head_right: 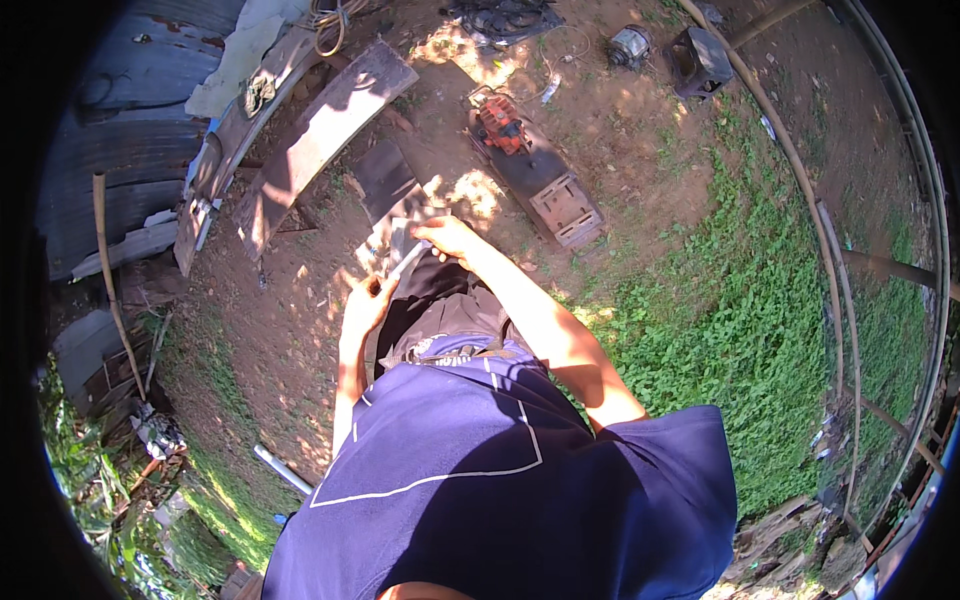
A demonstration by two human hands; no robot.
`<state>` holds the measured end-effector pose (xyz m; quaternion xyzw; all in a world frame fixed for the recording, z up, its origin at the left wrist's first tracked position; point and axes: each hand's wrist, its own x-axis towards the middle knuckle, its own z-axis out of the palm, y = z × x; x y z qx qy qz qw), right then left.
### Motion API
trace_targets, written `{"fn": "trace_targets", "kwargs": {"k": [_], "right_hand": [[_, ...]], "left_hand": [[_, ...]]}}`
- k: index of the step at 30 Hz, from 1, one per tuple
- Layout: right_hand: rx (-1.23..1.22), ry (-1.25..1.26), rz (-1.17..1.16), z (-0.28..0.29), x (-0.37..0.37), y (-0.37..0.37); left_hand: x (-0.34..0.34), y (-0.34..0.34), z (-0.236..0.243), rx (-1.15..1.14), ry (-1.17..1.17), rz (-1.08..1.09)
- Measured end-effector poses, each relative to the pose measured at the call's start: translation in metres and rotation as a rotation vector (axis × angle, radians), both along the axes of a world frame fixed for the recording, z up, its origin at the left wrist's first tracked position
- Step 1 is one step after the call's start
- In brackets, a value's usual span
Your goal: The person uses a wrench to loosen and tighten bolts on an air compressor motor assembly while sitting on the ground outdoors.
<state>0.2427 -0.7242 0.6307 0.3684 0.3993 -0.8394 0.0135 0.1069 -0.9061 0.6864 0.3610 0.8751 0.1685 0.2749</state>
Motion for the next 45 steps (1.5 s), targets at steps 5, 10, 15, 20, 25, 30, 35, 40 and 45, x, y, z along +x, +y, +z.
{"fn": "trace_targets", "kwargs": {"k": [5, 10, 15, 20, 25, 30, 35, 40, 45], "right_hand": [[0.062, -0.017, -0.068, 0.000, -0.025, 0.009], [0.105, -0.091, -0.146, -0.003, -0.030, 0.014], [0.069, -0.244, -0.288, -0.020, -0.043, 0.021], [-0.105, -0.414, -0.477, -0.042, -0.063, 0.006], [-0.325, -0.336, -0.722, -0.047, -0.068, -0.012], [-0.423, 0.042, -0.964, -0.084, -0.037, -0.048], [-0.469, -0.049, -1.052, -0.078, -0.028, -0.066], [-0.162, -0.449, -1.190, -0.079, -0.025, -0.071], [0.909, -0.704, -0.707, -0.061, -0.025, -0.057]], "left_hand": [[-0.036, 0.022, 0.000, -0.103, -0.155, -0.011], [-0.067, 0.052, -0.013, -0.158, -0.210, -0.115], [-0.106, 0.090, -0.048, -0.132, -0.281, -0.421], [-0.135, 0.111, -0.056, -0.121, -0.198, -0.623], [-0.161, 0.118, -0.072, -0.069, -0.229, -0.761], [-0.173, 0.134, -0.072, -0.198, -0.265, -0.901], [-0.164, 0.143, -0.070, -0.179, -0.291, -0.955], [-0.158, 0.151, -0.073, -0.203, -0.216, -1.023], [-0.146, 0.180, -0.069, -0.226, -0.136, -1.121]]}}
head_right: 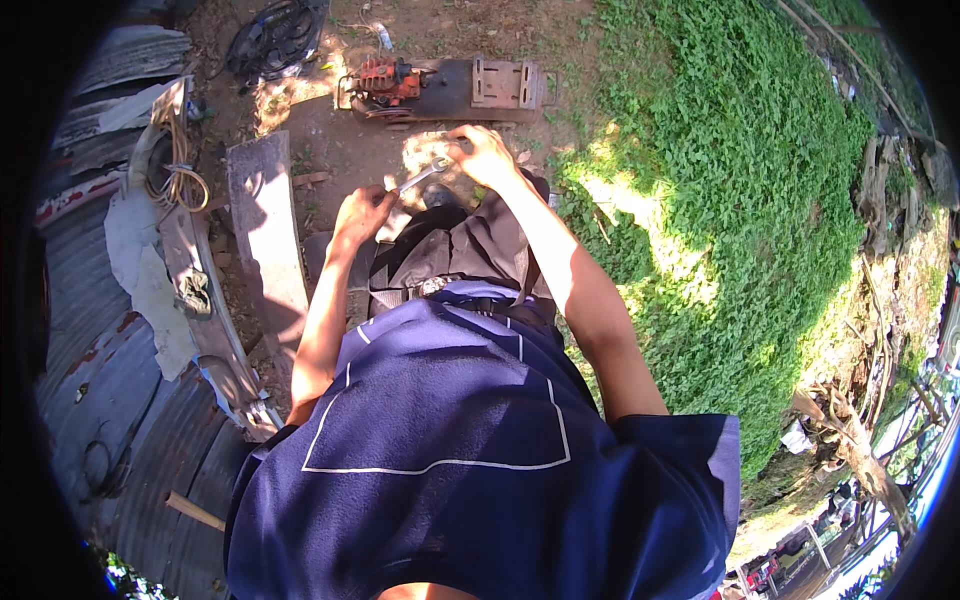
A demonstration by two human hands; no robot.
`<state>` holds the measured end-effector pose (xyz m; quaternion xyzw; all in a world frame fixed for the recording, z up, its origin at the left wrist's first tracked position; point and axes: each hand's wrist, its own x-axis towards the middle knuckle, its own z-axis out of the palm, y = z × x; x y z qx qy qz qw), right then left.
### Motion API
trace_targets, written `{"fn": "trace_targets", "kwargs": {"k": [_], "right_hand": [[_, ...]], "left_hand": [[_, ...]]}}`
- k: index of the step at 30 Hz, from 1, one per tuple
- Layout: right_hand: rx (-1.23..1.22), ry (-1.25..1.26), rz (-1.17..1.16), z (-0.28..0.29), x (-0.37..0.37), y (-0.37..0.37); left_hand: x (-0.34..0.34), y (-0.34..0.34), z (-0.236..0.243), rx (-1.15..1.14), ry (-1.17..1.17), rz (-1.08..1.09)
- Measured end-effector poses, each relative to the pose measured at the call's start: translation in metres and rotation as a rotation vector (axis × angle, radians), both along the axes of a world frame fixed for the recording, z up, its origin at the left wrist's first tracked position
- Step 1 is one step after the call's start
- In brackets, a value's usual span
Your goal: The person uses a wrench to loosen and tighten bolts on an air compressor motor assembly while sitting on the ground outdoors.
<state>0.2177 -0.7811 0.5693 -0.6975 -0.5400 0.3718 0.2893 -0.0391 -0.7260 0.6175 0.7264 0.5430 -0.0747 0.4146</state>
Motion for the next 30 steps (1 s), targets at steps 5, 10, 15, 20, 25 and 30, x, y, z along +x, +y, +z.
{"fn": "trace_targets", "kwargs": {"k": [5, 10, 15, 20, 25, 30], "right_hand": [[0.091, -0.297, 0.530, 0.037, -0.015, 0.010], [0.169, -0.128, 0.424, 0.018, 0.004, 0.006], [0.008, -0.153, 0.420, 0.015, 0.015, -0.002], [-0.360, -0.043, 0.455, -0.016, 0.018, 0.016], [-0.441, 0.079, 0.387, -0.120, 0.023, 0.034], [-0.451, 0.127, 0.263, -0.282, 0.034, 0.073]], "left_hand": [[0.042, 0.023, 0.012, 0.016, -0.089, -0.082], [0.045, 0.024, -0.010, -0.100, -0.352, 0.225], [0.049, 0.006, -0.040, -0.330, -0.429, 0.707], [0.055, 0.002, -0.079, -0.343, -0.510, 0.882], [0.056, 0.019, -0.190, -0.471, -0.670, 0.932], [0.087, 0.068, -0.337, -0.411, -0.705, 1.004]]}}
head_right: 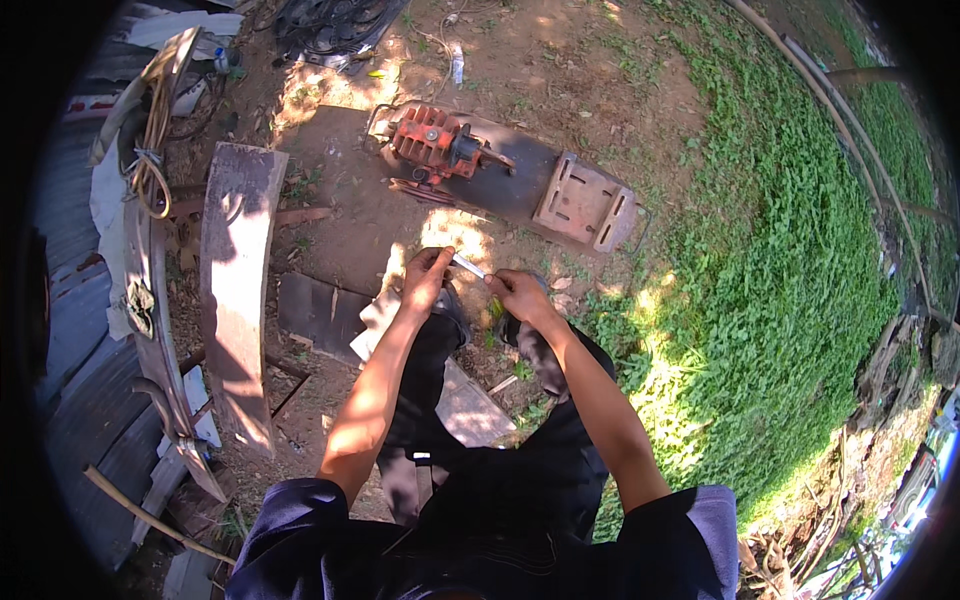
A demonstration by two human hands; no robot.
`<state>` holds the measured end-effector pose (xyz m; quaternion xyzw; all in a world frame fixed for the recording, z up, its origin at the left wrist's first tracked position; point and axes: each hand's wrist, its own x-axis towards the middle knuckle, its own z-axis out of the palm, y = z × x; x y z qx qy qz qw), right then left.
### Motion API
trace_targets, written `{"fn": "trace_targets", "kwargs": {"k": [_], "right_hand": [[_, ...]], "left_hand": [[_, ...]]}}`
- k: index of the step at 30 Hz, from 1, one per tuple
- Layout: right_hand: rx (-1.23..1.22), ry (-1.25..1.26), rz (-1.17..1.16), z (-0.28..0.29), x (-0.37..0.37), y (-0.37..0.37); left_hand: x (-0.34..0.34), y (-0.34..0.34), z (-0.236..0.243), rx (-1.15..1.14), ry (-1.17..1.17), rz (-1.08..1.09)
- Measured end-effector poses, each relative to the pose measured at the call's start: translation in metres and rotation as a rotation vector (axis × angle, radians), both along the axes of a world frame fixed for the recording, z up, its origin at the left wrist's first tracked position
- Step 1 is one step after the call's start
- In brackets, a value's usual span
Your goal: The person uses a wrench to loosen and tighten bolts on an air compressor motor assembly while sitting on the ground outdoors.
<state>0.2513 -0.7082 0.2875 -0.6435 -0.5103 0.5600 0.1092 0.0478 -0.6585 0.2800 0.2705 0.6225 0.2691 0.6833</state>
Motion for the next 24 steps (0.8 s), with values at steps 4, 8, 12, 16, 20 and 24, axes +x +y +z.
{"fn": "trace_targets", "kwargs": {"k": [4, 8, 12, 16, 20, 24], "right_hand": [[0.038, -0.002, -0.220, -0.095, -0.005, 0.031], [0.352, -0.088, -0.278, -0.160, -0.006, 0.067], [0.530, -0.071, -0.359, -0.197, -0.017, 0.094], [0.656, -0.132, -0.324, -0.201, -0.024, 0.102], [0.623, -0.242, -0.290, -0.198, -0.016, 0.101], [0.481, -0.264, -0.233, -0.182, -0.011, 0.103]], "left_hand": [[0.036, 0.013, -0.103, 0.086, -0.149, 0.176], [0.066, 0.018, -0.204, 0.404, -0.056, 0.183], [0.083, 0.040, -0.269, 0.868, 0.150, 0.314], [0.088, 0.068, -0.304, 1.168, 0.301, 0.489], [0.106, 0.075, -0.286, 1.007, 0.284, 0.547], [0.105, 0.073, -0.274, 0.890, 0.192, 0.545]]}}
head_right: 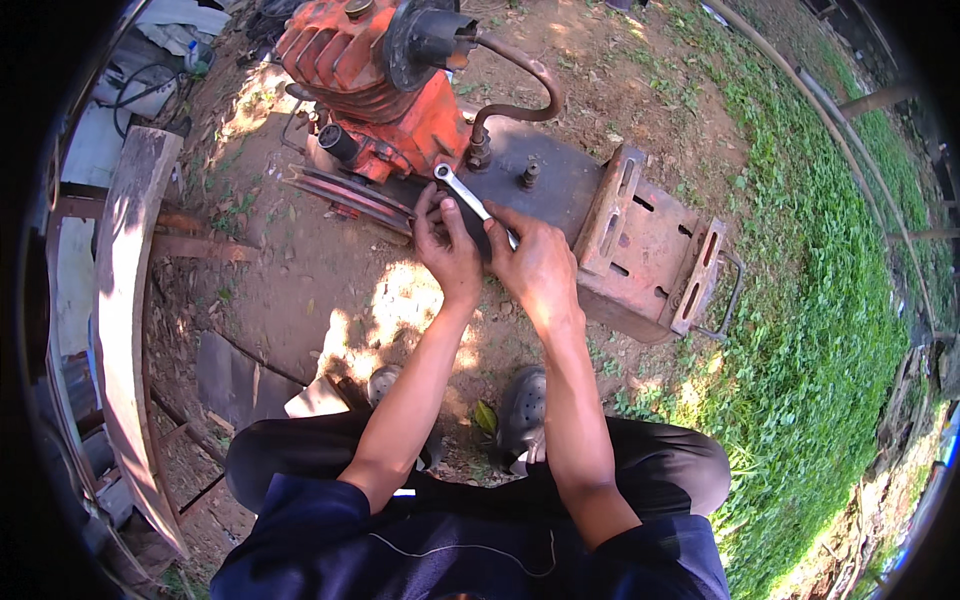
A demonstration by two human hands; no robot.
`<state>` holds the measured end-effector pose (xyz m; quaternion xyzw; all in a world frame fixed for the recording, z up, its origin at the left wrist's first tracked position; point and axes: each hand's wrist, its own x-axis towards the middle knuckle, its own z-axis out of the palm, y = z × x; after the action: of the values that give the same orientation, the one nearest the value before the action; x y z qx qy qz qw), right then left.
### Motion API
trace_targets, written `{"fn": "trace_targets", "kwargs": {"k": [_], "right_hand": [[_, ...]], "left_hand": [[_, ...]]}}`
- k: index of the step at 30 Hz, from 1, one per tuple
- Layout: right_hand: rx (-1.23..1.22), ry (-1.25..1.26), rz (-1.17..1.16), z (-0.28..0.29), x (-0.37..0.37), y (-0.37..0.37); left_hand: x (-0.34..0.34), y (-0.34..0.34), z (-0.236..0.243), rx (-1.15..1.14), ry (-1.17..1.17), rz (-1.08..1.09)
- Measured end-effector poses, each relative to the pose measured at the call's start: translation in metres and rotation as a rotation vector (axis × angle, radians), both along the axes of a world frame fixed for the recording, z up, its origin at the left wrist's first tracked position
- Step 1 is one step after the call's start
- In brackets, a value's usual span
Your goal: The person uses a wrench to loosen and tighten bolts on an air compressor motor assembly while sitting on the ground outdoors.
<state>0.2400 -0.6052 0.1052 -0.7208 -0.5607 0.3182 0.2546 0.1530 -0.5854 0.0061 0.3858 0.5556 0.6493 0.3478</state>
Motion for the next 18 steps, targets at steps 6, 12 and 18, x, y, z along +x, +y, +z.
{"fn": "trace_targets", "kwargs": {"k": [6, 12, 18], "right_hand": [[-0.065, -0.004, 0.084, -0.001, 0.014, 0.014], [-0.044, 0.044, 0.046, -0.013, 0.002, 0.004], [-0.065, -0.048, -0.006, 0.012, -0.023, -0.006]], "left_hand": [[-0.009, 0.011, 0.022, 0.143, 0.219, -0.064], [-0.013, 0.018, 0.010, 0.117, 0.253, -0.031], [-0.017, 0.024, -0.007, 0.200, 0.336, 0.017]]}}
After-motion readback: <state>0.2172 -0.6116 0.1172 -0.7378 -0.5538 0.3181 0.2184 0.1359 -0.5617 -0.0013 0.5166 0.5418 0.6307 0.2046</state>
